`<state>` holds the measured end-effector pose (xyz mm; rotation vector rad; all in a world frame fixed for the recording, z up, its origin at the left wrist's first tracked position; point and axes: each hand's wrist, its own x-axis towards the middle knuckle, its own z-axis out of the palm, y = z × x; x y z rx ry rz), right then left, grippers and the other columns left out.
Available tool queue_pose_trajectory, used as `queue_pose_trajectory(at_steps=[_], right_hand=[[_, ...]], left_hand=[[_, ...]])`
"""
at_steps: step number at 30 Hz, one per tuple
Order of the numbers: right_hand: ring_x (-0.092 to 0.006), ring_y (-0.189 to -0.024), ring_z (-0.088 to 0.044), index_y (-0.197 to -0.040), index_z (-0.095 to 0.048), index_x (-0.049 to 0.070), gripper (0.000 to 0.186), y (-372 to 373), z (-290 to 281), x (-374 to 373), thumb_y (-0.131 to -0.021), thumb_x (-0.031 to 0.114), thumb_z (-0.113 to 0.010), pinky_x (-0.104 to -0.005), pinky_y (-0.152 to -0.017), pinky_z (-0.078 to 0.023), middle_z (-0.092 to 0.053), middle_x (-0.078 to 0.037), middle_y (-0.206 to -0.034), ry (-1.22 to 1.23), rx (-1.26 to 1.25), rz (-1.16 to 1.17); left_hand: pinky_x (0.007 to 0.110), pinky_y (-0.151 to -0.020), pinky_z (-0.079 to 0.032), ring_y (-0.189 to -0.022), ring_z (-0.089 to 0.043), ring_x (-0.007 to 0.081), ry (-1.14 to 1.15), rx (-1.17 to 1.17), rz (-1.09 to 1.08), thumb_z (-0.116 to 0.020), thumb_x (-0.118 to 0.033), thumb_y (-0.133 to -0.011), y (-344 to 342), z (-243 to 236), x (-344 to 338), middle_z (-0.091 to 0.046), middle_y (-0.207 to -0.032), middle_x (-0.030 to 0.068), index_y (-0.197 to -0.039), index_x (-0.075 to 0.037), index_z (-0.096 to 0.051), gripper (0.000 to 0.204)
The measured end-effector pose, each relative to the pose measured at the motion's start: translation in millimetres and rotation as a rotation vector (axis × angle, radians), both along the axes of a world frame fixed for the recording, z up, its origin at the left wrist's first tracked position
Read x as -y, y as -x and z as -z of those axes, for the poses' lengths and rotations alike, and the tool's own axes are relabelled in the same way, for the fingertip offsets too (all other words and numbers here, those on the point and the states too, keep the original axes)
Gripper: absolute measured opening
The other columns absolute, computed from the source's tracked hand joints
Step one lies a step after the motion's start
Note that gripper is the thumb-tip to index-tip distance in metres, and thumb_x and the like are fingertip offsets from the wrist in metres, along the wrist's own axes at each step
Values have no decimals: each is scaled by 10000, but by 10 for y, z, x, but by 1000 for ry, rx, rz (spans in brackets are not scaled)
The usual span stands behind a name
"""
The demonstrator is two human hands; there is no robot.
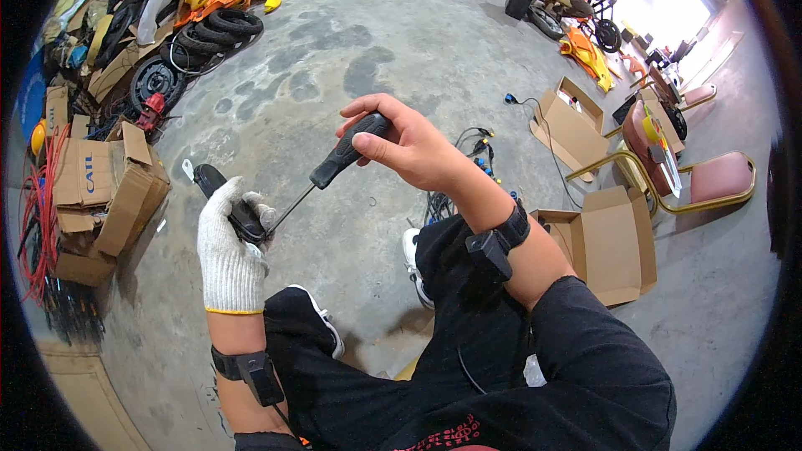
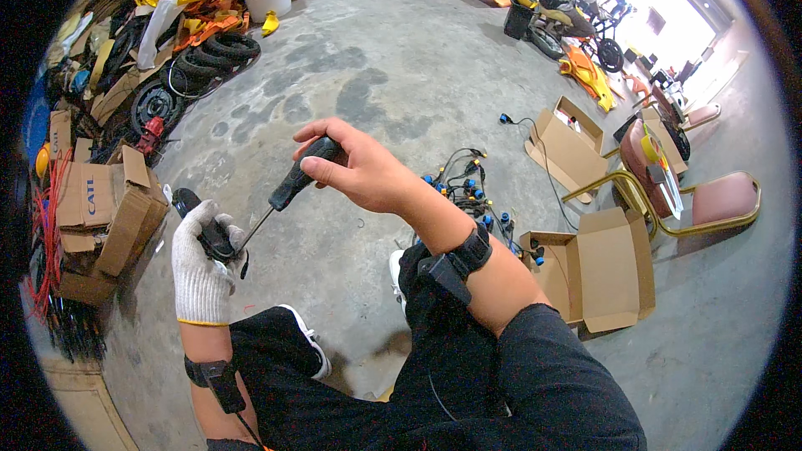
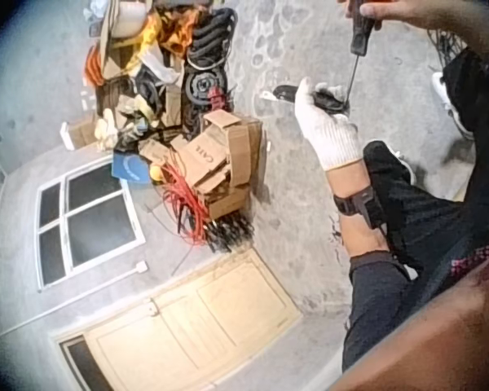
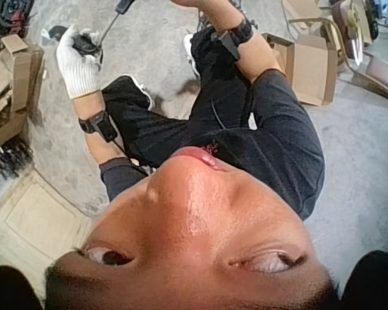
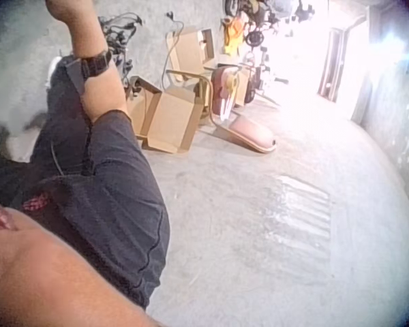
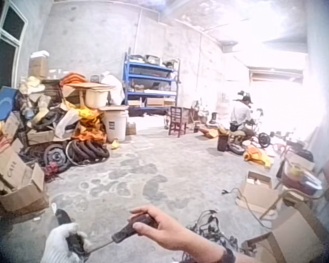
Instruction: Assembling or repairing a motorcycle component using a screwdriver.
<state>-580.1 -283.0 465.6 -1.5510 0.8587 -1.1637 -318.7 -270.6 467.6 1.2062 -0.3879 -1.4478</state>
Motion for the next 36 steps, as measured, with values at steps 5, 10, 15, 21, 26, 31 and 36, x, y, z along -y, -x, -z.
queue_pose_trajectory(at_steps=[5, 10, 15, 21, 26, 31, 36], right_hand=[[-163, -916, -659, -1252, -497, 18, 440, 1, -2, -8, -939, 282, -658, -297, -768, -556, -631, -117, -1133, -66, 82, -54], [-136, -696, -654, -1219, -516, 23, 377, -6, -25, -29, -936, 224, -663, -277, -669, -529, -669, -91, -980, -88, 46, 1], [-120, -612, -625, -1145, -559, 24, 332, -11, -111, -55, -926, 244, -678, -269, -566, -504, -688, -68, -832, -100, -60, 78], [-135, -516, -583, -1001, -612, 20, 338, 8, -78, -51, -949, 353, -621, -293, -502, -488, -675, -78, -784, -278, -334, 224], [-133, -778, -640, -1122, -558, 16, 359, -88, 100, 43, -972, 340, -583, -288, -698, -531, -656, -81, -952, 218, -99, 250], [-134, -869, -639, -1181, -535, 22, 334, -26, -4, -50, -950, 248, -619, -279, -764, -531, -649, -76, -1022, 167, 5, 46], [-126, -637, -645, -1094, -589, 12, 324, 4, -278, -149, -891, 240, -698, -263, -583, -541, -671, -66, -870, -141, -24, 18]], left_hand=[[300, -460, -490, -531, -601, 194, 8, -21, 10, -683, -201, -836, 0, 16, 24, -604, -704, 69, -925, -45, -509, 250], [319, -486, -475, -553, -580, 205, -15, -25, 0, -679, -196, -830, -17, 49, 27, -605, -734, 66, -922, -68, -540, 210], [335, -497, -477, -563, -591, 199, -12, 20, 5, -676, -224, -831, -13, 46, 24, -612, -728, 61, -905, -70, -549, 213], [305, -472, -512, -536, -598, 192, 20, 14, 13, -676, -178, -845, -1, 10, -3, -601, -706, 80, -937, -22, -504, 249], [304, -470, -509, -536, -595, 196, 15, -48, 0, -671, -173, -851, 3, 11, 13, -598, -714, 82, -932, -28, -502, 237], [329, -502, -478, -566, -593, 209, -14, -55, 18, -669, -179, -821, -34, 60, 36, -605, -740, 71, -940, -55, -536, 217], [326, -518, -443, -560, -581, 176, 45, -39, 42, -644, -98, -755, -52, 58, -4, -606, -744, 46, -969, -70, -554, 234]])
